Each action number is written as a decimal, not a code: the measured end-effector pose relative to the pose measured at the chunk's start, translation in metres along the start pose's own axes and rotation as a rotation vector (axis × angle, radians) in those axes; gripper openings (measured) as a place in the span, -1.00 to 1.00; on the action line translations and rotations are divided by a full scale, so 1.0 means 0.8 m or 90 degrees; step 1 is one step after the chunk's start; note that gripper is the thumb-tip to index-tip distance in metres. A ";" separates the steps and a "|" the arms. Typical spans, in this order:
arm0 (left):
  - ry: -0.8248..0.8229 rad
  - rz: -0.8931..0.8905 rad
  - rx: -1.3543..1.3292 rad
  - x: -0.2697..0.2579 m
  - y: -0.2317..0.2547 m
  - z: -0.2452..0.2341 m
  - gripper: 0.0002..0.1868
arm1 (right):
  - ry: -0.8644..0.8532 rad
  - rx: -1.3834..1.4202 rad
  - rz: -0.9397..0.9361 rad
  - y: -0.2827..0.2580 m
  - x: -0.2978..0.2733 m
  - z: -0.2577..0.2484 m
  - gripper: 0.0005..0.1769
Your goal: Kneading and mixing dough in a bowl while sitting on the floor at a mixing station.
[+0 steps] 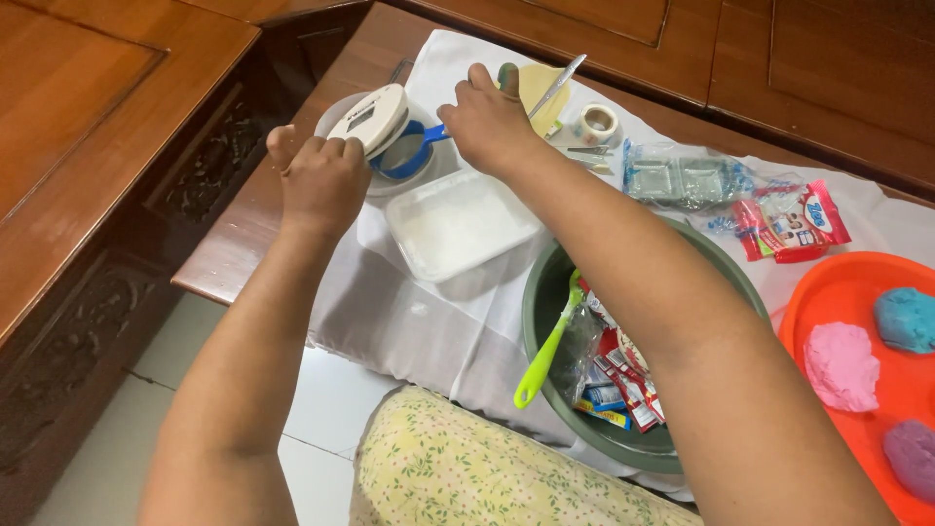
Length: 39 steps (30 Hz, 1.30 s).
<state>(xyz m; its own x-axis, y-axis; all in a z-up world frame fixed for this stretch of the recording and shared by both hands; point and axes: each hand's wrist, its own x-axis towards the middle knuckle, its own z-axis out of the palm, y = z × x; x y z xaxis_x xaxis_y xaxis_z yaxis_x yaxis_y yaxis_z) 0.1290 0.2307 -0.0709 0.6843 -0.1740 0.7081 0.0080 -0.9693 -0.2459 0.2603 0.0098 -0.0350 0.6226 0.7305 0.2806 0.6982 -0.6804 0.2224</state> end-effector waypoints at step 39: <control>0.091 0.135 0.050 -0.015 0.000 -0.014 -0.86 | 0.100 0.153 0.143 0.096 -0.376 -0.186 -0.60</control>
<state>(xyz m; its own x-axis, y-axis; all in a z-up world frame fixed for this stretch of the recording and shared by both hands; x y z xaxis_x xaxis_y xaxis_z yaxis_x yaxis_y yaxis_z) 0.1128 0.2305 -0.0721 0.5671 -0.4000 0.7200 -0.0641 -0.8929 -0.4456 0.0741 -0.2706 0.0366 0.7209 0.5345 0.4412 0.6255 -0.7759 -0.0820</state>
